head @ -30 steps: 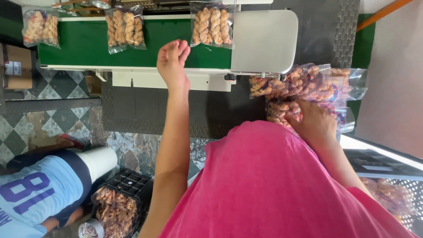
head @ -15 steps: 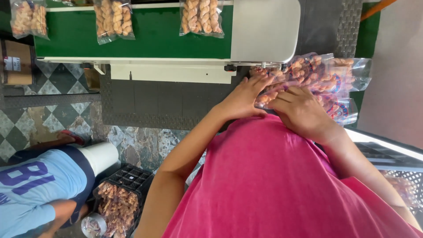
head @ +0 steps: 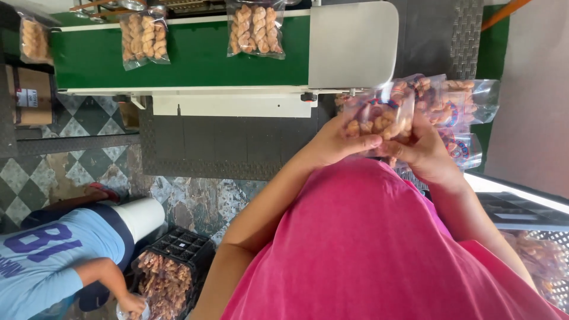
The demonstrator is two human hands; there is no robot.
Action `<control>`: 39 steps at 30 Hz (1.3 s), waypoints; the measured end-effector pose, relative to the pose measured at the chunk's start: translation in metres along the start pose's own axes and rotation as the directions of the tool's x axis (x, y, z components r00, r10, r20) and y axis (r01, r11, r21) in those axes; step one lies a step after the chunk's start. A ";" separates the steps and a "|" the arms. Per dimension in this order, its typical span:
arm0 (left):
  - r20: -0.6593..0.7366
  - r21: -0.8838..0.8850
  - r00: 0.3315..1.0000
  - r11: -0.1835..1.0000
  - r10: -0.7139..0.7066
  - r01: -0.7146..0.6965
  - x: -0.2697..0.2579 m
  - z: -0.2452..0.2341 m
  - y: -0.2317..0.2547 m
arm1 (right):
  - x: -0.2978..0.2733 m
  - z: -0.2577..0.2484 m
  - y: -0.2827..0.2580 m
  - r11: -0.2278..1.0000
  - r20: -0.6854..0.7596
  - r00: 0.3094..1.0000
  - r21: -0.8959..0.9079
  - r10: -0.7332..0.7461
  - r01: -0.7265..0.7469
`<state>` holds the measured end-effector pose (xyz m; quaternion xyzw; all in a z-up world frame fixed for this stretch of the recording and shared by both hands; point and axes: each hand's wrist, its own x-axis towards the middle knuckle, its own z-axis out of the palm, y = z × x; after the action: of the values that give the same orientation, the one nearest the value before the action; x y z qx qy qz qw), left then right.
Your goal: Sealing small plastic bags filled with snacks using a heat-sealing machine on a conveyor belt.
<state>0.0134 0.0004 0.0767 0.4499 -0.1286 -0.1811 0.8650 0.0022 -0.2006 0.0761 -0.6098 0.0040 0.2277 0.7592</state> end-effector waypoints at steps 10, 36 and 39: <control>-0.210 0.056 0.966 0.985 -0.149 0.164 -0.013 -0.004 -0.017 | 0.004 -0.010 0.013 0.998 0.071 0.997 0.046 -0.038 0.035; -0.162 -0.111 0.960 0.971 -0.227 0.211 -0.014 0.025 0.043 | -0.002 0.014 -0.010 0.976 0.131 0.977 0.157 -0.171 0.150; -0.049 -0.186 0.980 0.966 -0.194 0.182 -0.015 0.003 0.005 | -0.002 0.030 -0.034 0.969 0.134 0.979 0.213 -0.157 0.126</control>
<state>-0.0003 0.0071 0.0812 0.3856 -0.0397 -0.2581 0.8849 0.0042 -0.1790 0.1153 -0.5088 -0.0733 0.2161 0.8301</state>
